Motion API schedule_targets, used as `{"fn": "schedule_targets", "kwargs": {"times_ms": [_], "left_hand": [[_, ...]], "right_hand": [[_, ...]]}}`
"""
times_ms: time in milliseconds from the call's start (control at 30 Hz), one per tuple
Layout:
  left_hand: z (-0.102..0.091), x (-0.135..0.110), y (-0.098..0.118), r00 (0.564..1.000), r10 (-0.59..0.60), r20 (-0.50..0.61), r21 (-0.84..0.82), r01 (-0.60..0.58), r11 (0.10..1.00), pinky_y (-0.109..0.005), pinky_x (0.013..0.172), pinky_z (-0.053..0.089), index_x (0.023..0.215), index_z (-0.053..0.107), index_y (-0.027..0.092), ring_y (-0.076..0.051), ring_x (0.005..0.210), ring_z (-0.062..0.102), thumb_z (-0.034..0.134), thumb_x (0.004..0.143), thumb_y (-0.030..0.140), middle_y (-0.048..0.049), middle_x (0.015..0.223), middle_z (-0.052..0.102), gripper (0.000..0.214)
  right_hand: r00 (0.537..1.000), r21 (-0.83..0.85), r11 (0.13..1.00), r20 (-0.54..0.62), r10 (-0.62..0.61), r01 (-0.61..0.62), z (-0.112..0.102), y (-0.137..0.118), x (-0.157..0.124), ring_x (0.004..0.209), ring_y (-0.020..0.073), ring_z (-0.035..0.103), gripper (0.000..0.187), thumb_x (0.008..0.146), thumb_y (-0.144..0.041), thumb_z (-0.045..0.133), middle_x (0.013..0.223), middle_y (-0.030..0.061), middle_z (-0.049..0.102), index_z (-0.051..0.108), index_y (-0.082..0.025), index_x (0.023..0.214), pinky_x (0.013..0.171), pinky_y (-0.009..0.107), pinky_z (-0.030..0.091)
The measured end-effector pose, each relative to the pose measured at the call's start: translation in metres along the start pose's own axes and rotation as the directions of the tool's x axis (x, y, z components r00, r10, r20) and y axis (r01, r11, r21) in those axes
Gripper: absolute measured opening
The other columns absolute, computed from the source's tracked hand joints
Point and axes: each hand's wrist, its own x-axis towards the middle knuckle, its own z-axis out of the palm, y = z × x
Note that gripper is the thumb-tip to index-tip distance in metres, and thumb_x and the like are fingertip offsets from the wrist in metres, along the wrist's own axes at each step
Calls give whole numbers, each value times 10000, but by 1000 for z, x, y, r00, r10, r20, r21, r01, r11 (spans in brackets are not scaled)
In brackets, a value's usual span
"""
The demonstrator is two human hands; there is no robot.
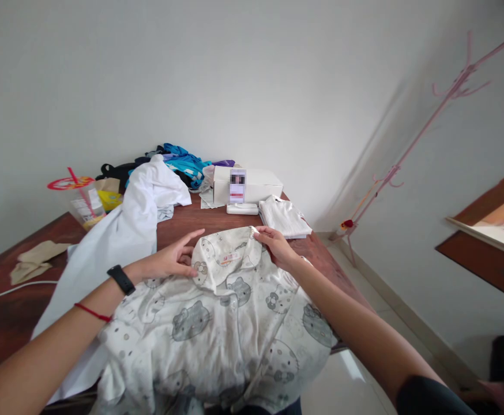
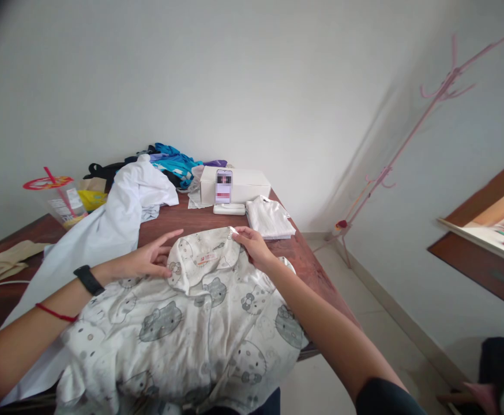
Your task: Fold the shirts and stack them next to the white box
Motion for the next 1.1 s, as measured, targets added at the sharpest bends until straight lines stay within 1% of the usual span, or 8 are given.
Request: {"fn": "schedule_targets", "kwargs": {"times_ms": [167,300,400,567,667,833,967,1100], "left_hand": [[-3,13,9,976,132,-176,98,-116,988,-404,994,490,1328,510,203,-238,1142,631,799,789,376,-94,1252,657,635],[-13,32,15,926,180,-332,155,-135,979,-414,981,488,1296,521,196,-239,1103,636,755,805,452,-83,1185,675,601],[-21,50,8,917,184,-354,312,-70,948,-391,904,504,1259,543,168,-227,961,660,707,821,457,-63,1025,697,550],[-17,70,-11,916,198,-348,738,137,661,-350,834,495,1184,609,192,-216,847,645,577,877,313,-32,915,683,331],[-7,71,-12,893,223,-391,796,206,570,-379,912,468,1247,588,205,-254,997,636,501,925,279,-78,1062,659,341],[25,43,9,803,410,-433,886,296,356,-469,982,445,1335,554,194,-351,1206,544,426,988,351,-164,1304,550,401],[66,-2,15,912,312,-265,931,159,328,-487,1055,426,1255,645,221,-340,1223,562,418,1008,424,-145,1303,610,391],[97,-26,2,980,201,2,931,-75,357,-529,1188,295,1534,401,271,-345,1477,326,427,1008,519,-99,1614,360,581]], "right_hand": [[1000,33,999,8,2,-3,-2,-3,18,760,174,671,397,650,-374,880,865,11,741,680,-208,950,700,284,542],[999,-21,999,-7,-31,31,-2,-3,39,759,166,668,412,651,-387,870,851,7,737,670,-209,965,725,290,540],[996,-242,969,-49,-69,55,-5,12,58,683,153,629,372,701,-392,817,722,-18,682,664,-198,979,659,277,506],[977,-718,687,-42,-207,114,-11,39,75,690,150,573,183,817,-291,690,722,-13,641,682,-185,966,690,283,473],[970,-844,518,10,-244,139,-9,37,68,829,190,604,275,869,-237,630,902,46,672,664,-166,1133,834,337,476],[914,-947,115,249,-321,299,11,11,24,1178,292,529,421,970,-305,545,1291,162,565,556,-173,1369,1029,449,419],[862,-880,79,436,-257,469,19,-4,-26,1191,301,528,339,981,-350,545,1300,133,578,630,-224,1284,1045,476,424],[881,-879,128,433,-192,460,7,-10,-76,1207,303,541,320,976,-349,559,1309,129,586,642,-239,1264,1043,476,431]]}}
